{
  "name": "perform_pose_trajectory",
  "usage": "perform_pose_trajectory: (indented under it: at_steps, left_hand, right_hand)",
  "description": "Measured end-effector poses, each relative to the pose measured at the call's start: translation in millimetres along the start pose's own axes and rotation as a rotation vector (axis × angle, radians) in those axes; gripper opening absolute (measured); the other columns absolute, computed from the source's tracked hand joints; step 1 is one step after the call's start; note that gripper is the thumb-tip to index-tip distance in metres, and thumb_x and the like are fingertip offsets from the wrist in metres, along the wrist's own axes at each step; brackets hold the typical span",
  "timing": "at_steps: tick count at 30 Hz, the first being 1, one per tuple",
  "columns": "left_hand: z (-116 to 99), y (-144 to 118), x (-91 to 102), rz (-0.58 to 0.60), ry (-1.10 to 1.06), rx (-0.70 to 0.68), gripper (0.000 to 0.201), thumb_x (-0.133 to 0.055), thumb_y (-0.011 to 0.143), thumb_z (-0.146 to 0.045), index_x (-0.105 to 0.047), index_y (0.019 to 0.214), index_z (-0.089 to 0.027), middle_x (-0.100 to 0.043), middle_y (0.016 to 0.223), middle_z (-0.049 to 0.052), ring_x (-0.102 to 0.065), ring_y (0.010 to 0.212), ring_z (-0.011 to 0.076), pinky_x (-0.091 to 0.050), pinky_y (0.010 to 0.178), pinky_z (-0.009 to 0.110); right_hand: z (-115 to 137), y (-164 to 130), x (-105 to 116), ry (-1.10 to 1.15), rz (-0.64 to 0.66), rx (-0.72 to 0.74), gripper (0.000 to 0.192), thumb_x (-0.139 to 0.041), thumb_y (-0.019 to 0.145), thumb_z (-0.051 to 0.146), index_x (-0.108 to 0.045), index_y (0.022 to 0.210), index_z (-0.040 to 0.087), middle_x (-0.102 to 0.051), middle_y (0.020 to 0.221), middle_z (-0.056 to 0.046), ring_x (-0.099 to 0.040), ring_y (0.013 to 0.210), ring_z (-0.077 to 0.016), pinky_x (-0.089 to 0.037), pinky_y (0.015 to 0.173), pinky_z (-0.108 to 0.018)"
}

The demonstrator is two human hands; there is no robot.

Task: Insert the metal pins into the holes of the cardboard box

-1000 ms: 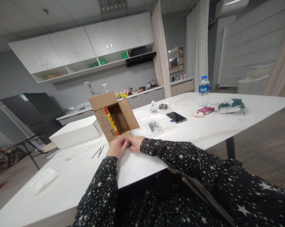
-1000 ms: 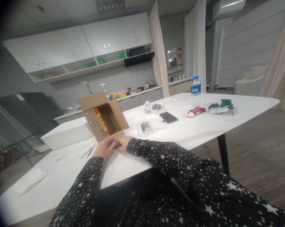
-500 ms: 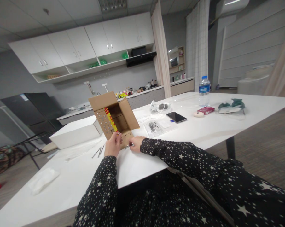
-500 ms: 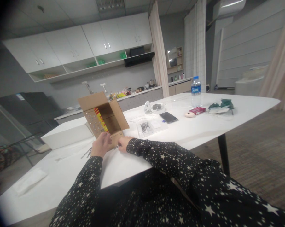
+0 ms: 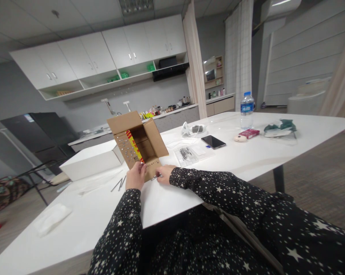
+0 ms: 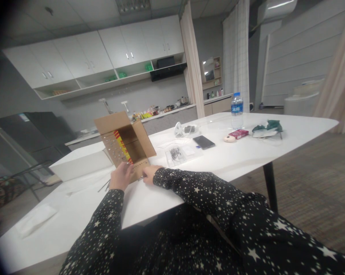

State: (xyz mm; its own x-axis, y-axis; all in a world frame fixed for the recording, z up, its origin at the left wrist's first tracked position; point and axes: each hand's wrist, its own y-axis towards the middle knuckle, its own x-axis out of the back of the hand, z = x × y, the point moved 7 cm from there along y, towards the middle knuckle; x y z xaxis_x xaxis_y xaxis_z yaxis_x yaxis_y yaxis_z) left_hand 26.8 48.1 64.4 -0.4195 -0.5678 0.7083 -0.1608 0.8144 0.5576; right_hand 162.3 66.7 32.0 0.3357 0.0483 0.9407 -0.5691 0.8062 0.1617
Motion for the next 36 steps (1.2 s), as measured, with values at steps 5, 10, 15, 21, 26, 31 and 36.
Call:
perform_pose_trajectory:
  at_steps: [5, 10, 15, 21, 26, 31, 36]
  left_hand:
    - [9.6, 4.6, -0.2, -0.016, 0.181, -0.001, 0.031, -0.041, 0.085, -0.046, -0.06, 0.082, -0.022, -0.071, 0.087, 0.007, -0.065, 0.08, 0.0223, -0.045, 0.068, 0.029]
    - [16.3, 6.8, -0.9, -0.043, 0.214, 0.003, 0.032, -0.041, 0.086, -0.045, -0.063, 0.088, -0.023, -0.072, 0.09, 0.007, -0.065, 0.083, 0.0227, -0.045, 0.071, 0.03]
    - [20.8, 7.4, -3.6, -0.041, 0.23, 0.012, 0.031, -0.042, 0.085, -0.042, -0.066, 0.093, -0.024, -0.072, 0.093, 0.007, -0.065, 0.085, 0.0244, -0.046, 0.075, 0.033]
    - [18.3, 5.1, -0.4, -0.059, 0.234, 0.035, 0.03, -0.042, 0.084, -0.042, -0.065, 0.09, -0.023, -0.072, 0.09, 0.008, -0.065, 0.083, 0.0248, -0.046, 0.073, 0.034]
    - [14.6, 3.9, 3.3, -0.084, 0.253, 0.029, 0.029, -0.04, 0.085, -0.043, -0.062, 0.089, -0.024, -0.072, 0.086, 0.007, -0.065, 0.076, 0.0235, -0.045, 0.067, 0.032]
    - [17.9, 5.9, -0.3, -0.029, 0.265, 0.024, 0.033, -0.04, 0.085, -0.044, -0.064, 0.089, -0.023, -0.072, 0.089, 0.01, -0.064, 0.079, 0.0249, -0.044, 0.069, 0.033]
    - [16.9, 6.9, -3.1, -0.012, 0.288, -0.019, 0.033, -0.041, 0.085, -0.043, -0.066, 0.089, -0.022, -0.072, 0.087, 0.009, -0.064, 0.079, 0.0239, -0.045, 0.07, 0.033]
  right_hand:
    - [0.3, -0.8, 0.4, 0.006, 0.006, 0.029, 0.028, -0.051, 0.077, 0.035, -0.064, 0.099, 0.024, -0.068, 0.098, -0.007, -0.062, 0.091, -0.0239, -0.045, 0.07, -0.031]
    - [-1.2, 0.6, -1.6, 0.027, -0.005, 0.076, 0.029, -0.05, 0.077, 0.035, -0.064, 0.1, 0.024, -0.068, 0.098, -0.007, -0.062, 0.089, -0.0232, -0.046, 0.07, -0.031]
    - [-4.6, 5.4, -6.7, 0.026, -0.003, 0.078, 0.03, -0.051, 0.076, 0.035, -0.064, 0.1, 0.024, -0.068, 0.098, -0.007, -0.063, 0.09, -0.0243, -0.045, 0.068, -0.031]
    - [-1.5, 1.7, -2.0, 0.021, -0.011, 0.078, 0.028, -0.05, 0.077, 0.034, -0.064, 0.1, 0.024, -0.068, 0.098, -0.007, -0.063, 0.09, -0.0238, -0.045, 0.069, -0.031]
    - [-0.4, -0.3, -0.5, 0.018, -0.001, 0.046, 0.027, -0.051, 0.077, 0.034, -0.064, 0.099, 0.024, -0.068, 0.098, -0.006, -0.062, 0.091, -0.0228, -0.045, 0.071, -0.03]
    - [-2.3, 2.8, -3.3, 0.018, -0.015, 0.058, 0.028, -0.05, 0.076, 0.034, -0.064, 0.098, 0.024, -0.068, 0.098, -0.007, -0.063, 0.09, -0.0247, -0.046, 0.069, -0.032]
    - [-4.7, 6.0, -6.9, 0.022, -0.012, 0.071, 0.029, -0.051, 0.077, 0.036, -0.064, 0.1, 0.024, -0.068, 0.099, -0.008, -0.063, 0.091, -0.0249, -0.046, 0.069, -0.032]
